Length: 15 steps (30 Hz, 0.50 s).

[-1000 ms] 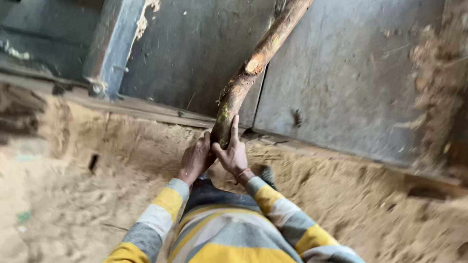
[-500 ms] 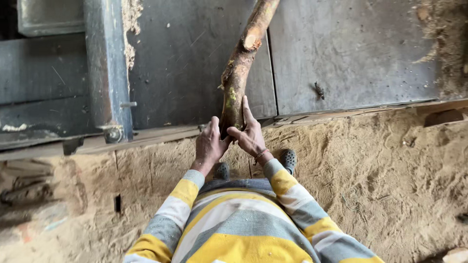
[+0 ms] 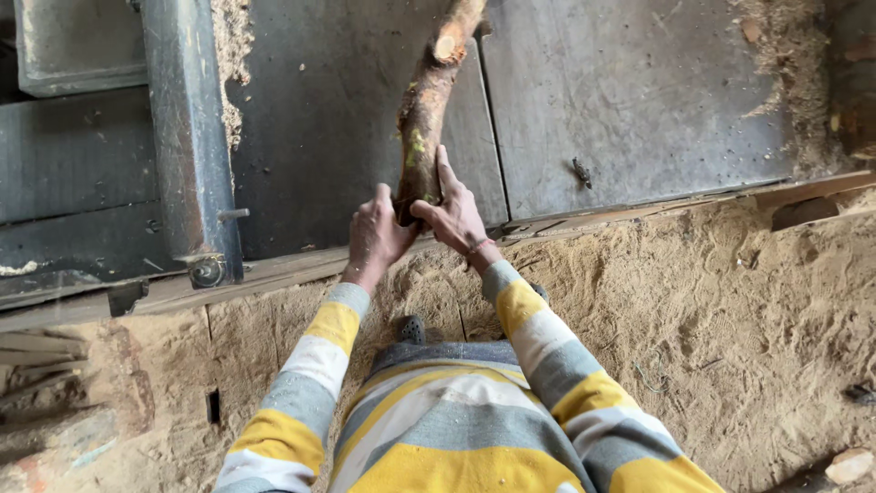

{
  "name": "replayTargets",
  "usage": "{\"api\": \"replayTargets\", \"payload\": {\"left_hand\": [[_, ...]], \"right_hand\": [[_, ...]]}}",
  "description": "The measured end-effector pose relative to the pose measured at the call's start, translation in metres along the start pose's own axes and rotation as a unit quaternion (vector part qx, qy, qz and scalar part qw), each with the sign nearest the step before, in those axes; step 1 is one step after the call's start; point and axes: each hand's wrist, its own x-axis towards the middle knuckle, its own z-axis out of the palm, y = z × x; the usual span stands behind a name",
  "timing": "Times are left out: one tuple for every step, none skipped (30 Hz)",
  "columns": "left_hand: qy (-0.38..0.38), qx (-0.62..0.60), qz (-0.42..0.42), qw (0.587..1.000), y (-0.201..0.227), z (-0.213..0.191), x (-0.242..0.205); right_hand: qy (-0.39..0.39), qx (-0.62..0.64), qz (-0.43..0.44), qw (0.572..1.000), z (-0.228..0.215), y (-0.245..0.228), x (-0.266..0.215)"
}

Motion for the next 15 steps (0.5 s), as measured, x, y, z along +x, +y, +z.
{"api": "replayTargets", "payload": {"left_hand": [[-0.01,-0.003,-0.02,1.0,0.005,-0.005,0.006],[0.001,-0.017,0.002,1.0,0.008,-0.009,0.012],[0.013,-0.03,0.024,0.999,0.008,-0.015,0.019],[0.022,-0.045,0.043,0.998,0.007,-0.017,0.022],[0.042,-0.022,0.056,0.997,0.004,-0.018,0.03],[0.062,0.0,0.074,0.995,-0.002,-0.019,0.044],[0.083,0.021,0.091,0.992,-0.01,-0.018,0.051],[0.03,-0.048,-0.034,0.998,-0.015,-0.015,0.068],[-0.028,-0.114,-0.158,0.981,-0.021,-0.012,0.087],[-0.008,-0.213,-0.132,0.968,-0.028,-0.011,0.104],[0.01,-0.31,-0.109,0.944,-0.03,-0.004,0.122],[0.037,-0.315,-0.149,0.937,-0.033,-0.003,0.14],[0.06,-0.326,-0.183,0.926,-0.033,-0.004,0.166],[0.101,-0.395,-0.201,0.891,-0.034,-0.007,0.181],[0.13,-0.394,-0.269,0.869,-0.034,-0.012,0.201]], "right_hand": [[0.003,0.017,0.021,1.0,-0.003,-0.007,0.006],[0.005,0.035,0.042,0.999,-0.005,-0.014,0.014],[0.007,0.052,0.062,0.997,-0.007,-0.021,0.025],[0.004,0.051,0.067,0.996,-0.009,-0.027,0.037],[0.001,0.049,0.071,0.996,-0.012,-0.032,0.05],[0.002,0.047,0.073,0.996,-0.013,-0.036,0.056],[-0.029,0.1,0.069,0.992,-0.011,-0.036,0.054],[-0.051,0.15,0.058,0.986,-0.016,-0.036,0.059],[-0.074,0.198,0.046,0.976,-0.021,-0.034,0.061],[-0.096,0.275,0.032,0.956,-0.026,-0.023,0.048],[-0.118,0.349,0.014,0.93,-0.03,-0.009,0.033],[-0.108,0.303,0.046,0.946,-0.036,0.008,0.014],[-0.097,0.257,0.079,0.958,-0.043,0.025,-0.004],[-0.074,0.264,0.119,0.954,-0.053,0.044,-0.028],[-0.052,0.271,0.158,0.948,-0.068,0.063,-0.054]]}}
